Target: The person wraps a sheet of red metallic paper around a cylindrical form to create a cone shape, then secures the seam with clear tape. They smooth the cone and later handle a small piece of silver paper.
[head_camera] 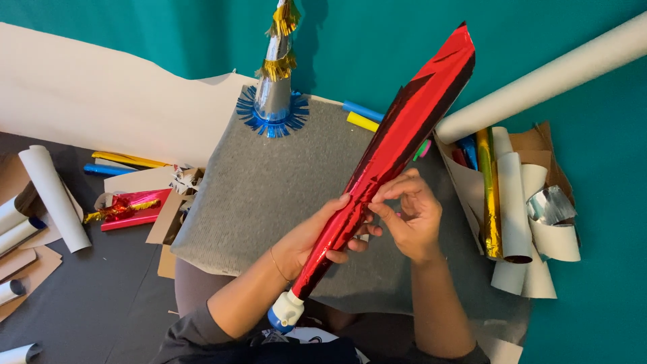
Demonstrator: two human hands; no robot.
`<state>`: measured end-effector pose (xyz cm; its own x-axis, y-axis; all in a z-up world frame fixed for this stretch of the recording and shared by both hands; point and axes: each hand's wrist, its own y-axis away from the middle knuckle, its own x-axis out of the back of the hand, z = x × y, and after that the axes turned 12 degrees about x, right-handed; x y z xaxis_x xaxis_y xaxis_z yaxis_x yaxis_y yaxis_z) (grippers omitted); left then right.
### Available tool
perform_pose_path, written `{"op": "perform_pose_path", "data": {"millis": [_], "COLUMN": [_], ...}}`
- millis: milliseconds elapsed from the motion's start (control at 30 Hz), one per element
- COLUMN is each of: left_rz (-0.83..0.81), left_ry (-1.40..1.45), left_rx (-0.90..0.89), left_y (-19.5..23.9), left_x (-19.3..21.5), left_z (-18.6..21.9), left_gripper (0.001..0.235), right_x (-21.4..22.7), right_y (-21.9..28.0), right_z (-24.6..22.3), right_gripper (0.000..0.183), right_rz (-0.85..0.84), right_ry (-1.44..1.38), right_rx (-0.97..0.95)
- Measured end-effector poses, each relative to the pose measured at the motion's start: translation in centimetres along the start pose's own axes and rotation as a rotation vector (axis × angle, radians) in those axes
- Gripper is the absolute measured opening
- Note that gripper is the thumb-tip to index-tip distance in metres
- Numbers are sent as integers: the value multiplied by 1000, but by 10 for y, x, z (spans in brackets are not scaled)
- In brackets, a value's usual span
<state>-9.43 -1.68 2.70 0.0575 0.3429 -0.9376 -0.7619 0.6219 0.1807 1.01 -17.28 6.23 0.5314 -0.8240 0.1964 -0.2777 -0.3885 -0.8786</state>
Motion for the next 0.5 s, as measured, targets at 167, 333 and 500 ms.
{"op": "perform_pose_path", "data": {"millis": [167, 333, 500], "left_rz": [-2, 29, 26], "left_ry": [21, 20, 28], "left_rx": [9, 7, 16], "left_y": [-2, 2, 1], "left_x": [-3, -17, -15], "left_z": [0, 1, 0], "left_gripper": [55, 55, 57], "right_x": [1, 1, -1], "right_y": [5, 6, 8], "right_z": [7, 6, -1], "right_gripper": [24, 28, 36], "right_rz": [16, 31, 27], "right_ry": [0, 39, 191], "right_rx": [8, -8, 21]}}
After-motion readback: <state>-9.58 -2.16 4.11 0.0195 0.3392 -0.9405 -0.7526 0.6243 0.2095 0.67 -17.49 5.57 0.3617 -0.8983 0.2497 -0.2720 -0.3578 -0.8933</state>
